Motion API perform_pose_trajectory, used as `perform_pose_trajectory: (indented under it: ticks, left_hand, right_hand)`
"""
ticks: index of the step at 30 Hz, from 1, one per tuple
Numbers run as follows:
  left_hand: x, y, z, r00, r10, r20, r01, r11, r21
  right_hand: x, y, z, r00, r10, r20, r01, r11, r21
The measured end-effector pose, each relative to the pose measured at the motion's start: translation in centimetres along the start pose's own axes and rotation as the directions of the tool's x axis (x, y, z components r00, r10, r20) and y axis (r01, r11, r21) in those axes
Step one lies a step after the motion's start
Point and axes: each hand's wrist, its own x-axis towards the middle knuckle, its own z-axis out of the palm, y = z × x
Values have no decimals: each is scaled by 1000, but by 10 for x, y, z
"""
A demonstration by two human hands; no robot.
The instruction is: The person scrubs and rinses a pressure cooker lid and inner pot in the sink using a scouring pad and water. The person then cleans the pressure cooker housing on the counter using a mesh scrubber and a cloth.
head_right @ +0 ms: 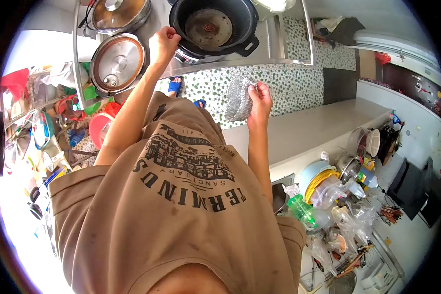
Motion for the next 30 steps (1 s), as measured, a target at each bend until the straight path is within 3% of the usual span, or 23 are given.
perform_pose_trajectory:
  ticks: [2, 5, 6, 9, 10, 11, 12, 13, 14, 15, 16, 17, 18, 19, 21, 22, 23, 24, 26, 27, 29, 30]
  left_hand:
    - [-4, 7, -12, 999, -2, 36, 1, 1000, 5]
    - [-18, 1, -30, 947, -217, 239, 291, 894, -341]
    - [-28, -1, -32, 922, -254, 291, 352, 863, -362]
    - [-82, 24, -33, 750, -83, 657, 325, 910, -256]
    - [-98, 29, -22, 543, 130, 830, 267, 910, -317]
    - [-119, 35, -11, 461, 525, 715, -143, 840, -524]
    - [-124, 35, -3, 459, 571, 680, -341, 821, -459]
    - [-130, 35, 4, 455, 615, 643, -522, 770, -367]
    - [-128, 43, -6, 473, 350, 809, -367, 913, -180]
    - [-122, 35, -11, 529, 345, 775, -433, 896, -104]
    - [-113, 23, -17, 577, 347, 739, -493, 870, -24]
    - [-105, 18, -29, 660, 327, 676, -332, 934, -128]
    - [-96, 11, -42, 703, 327, 632, -337, 935, -109]
    - [-89, 0, -51, 748, 259, 611, -227, 965, -131]
    - [-76, -24, -61, 825, 149, 544, -67, 984, -167]
    - [-72, -38, -63, 860, 104, 499, -15, 984, -179]
    - [-68, -46, -68, 853, 60, 518, 46, 981, -189]
    - [-65, -43, -75, 857, 30, 514, 84, 977, -198]
    - [-62, -42, -83, 860, -21, 510, 152, 964, -217]
    - [-61, -45, -86, 861, -25, 508, 160, 961, -224]
    - [-59, -54, -92, 892, -32, 451, 150, 962, -227]
    - [-59, -61, -96, 890, -60, 451, 201, 941, -271]
  right_hand:
    - [-6, -6, -6, 1000, 4, -3, -4, 1000, -1]
    - [-13, -10, -25, 999, -35, -6, 35, 999, 19]
    - [-15, -11, -31, 999, -29, -46, 30, 999, 20]
    - [-16, -9, -48, 994, -33, -101, 39, 998, 56]
    - [-13, -5, -54, 989, -34, -147, 41, 998, 49]
    - [-13, -3, -57, 981, -32, -191, 41, 998, 39]
    - [-14, -4, -52, 983, -32, -183, 39, 999, 36]
    - [-14, -8, -41, 978, -142, -150, 124, 984, -128]
    - [-16, -12, -28, 965, -243, -101, 206, 936, -285]
    - [-18, -15, -12, 975, -221, -2, 210, 929, -305]
    - [-18, -15, 7, 957, -281, 71, 282, 852, -441]
    - [-19, -11, 28, 907, -365, 210, 422, 782, -459]
    - [-17, -5, 51, 837, -435, 332, 547, 674, -496]
    - [-21, -6, 82, 858, -368, 359, 509, 709, -488]
    - [-12, -10, 141, 582, -598, 551, 813, 434, -387]
    - [4, -7, 170, 342, -715, 609, 933, 182, -311]
    - [12, -10, 194, 256, -698, 669, 957, 86, -276]
    - [23, -8, 213, 184, -607, 773, 937, -128, -324]
    - [34, 13, 228, 304, -390, 869, 871, -255, -420]
    - [34, 22, 226, 302, -381, 874, 872, -260, -415]
    - [30, 30, 225, 301, -273, 914, 758, -513, -403]
    - [32, 31, 224, 384, -165, 909, 736, -540, -408]
